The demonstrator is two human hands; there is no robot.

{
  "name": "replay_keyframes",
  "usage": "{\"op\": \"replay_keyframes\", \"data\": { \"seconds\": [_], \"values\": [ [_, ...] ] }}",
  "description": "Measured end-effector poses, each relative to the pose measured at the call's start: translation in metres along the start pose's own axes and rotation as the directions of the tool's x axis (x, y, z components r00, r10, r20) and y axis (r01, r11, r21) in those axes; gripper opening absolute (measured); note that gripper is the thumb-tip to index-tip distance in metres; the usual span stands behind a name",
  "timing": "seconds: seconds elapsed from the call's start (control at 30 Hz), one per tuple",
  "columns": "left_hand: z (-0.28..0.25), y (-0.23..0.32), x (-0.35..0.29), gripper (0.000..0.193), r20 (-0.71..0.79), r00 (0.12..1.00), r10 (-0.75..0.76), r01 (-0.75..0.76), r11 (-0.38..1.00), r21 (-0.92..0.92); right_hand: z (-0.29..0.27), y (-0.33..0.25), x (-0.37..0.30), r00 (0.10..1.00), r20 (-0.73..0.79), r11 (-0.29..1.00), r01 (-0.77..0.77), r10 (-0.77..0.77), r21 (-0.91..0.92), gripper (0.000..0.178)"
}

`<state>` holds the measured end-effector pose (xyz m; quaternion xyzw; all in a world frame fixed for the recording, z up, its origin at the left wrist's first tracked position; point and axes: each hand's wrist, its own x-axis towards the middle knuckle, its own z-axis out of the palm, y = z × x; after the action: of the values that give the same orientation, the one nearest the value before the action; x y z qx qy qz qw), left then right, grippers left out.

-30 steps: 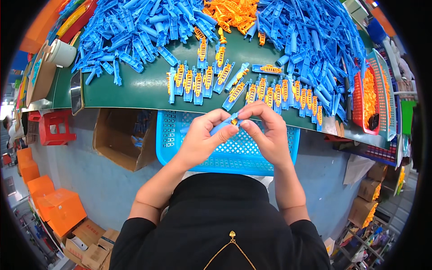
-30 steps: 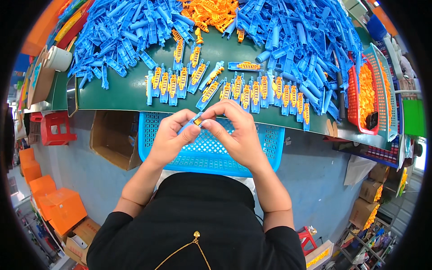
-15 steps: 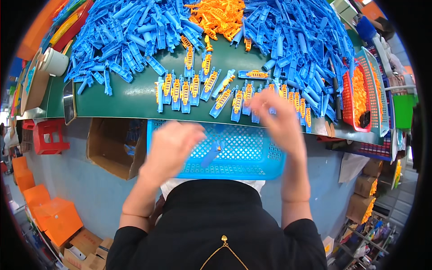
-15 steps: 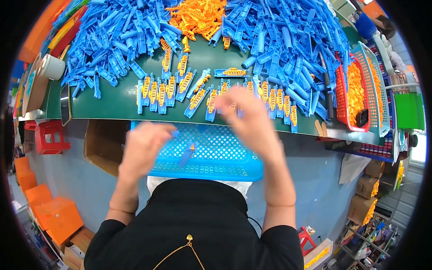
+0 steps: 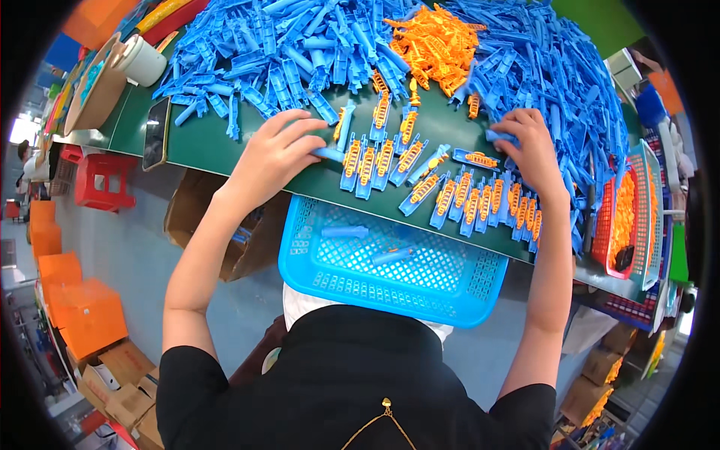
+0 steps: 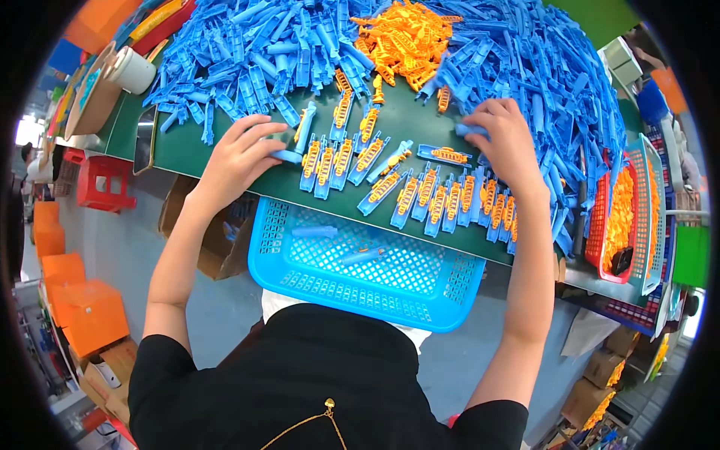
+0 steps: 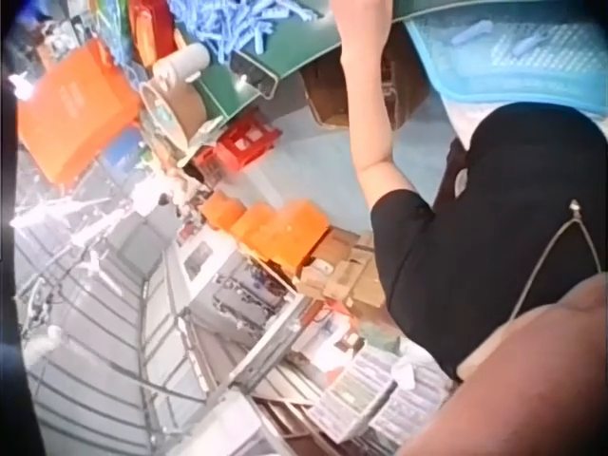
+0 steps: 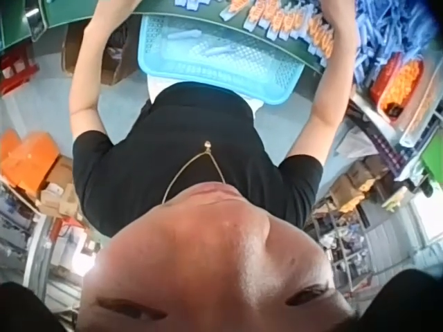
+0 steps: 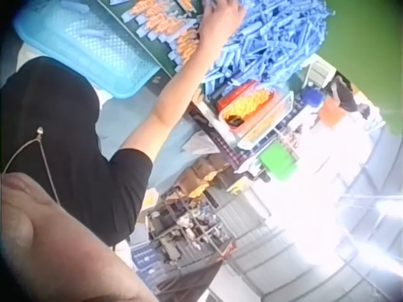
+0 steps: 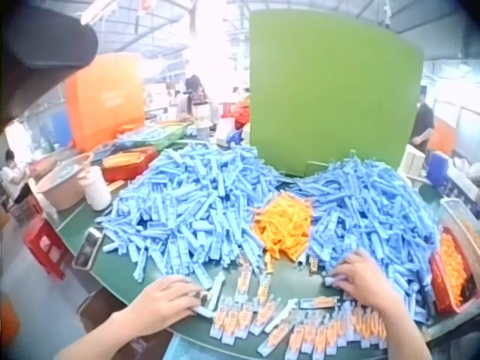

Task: Assembling small orange components into blue plastic tubes at a factory workbench.

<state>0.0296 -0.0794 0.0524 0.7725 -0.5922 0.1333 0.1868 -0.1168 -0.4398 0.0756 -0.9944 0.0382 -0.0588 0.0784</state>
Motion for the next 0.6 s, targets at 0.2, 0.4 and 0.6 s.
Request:
{"op": "replay_keyframes", "data": {
  "seconds": [0.2, 0.4, 0.6],
  "values": [
    [0.012, 0.029, -0.014, 0.023, 0.081, 0.856, -0.511, 0.324, 0.406, -0.855, 0.013, 0.007, 0.016, 0.892, -0.450, 0.929, 0.131, 0.042, 0.347, 0.022],
    [0.019, 0.084, 0.010, 0.025, 0.348, 0.863, -0.366, 0.276, -0.235, -0.932, 0.010, 0.011, 0.012, 0.923, -0.368, 0.941, 0.017, 0.115, 0.338, 0.024],
    [0.026, 0.110, 0.026, 0.035, 0.395, 0.751, -0.529, 0.087, -0.513, -0.854, -0.015, -0.081, -0.031, 0.877, -0.292, 0.545, 0.042, 0.381, 0.838, 0.026]
  ]
}}
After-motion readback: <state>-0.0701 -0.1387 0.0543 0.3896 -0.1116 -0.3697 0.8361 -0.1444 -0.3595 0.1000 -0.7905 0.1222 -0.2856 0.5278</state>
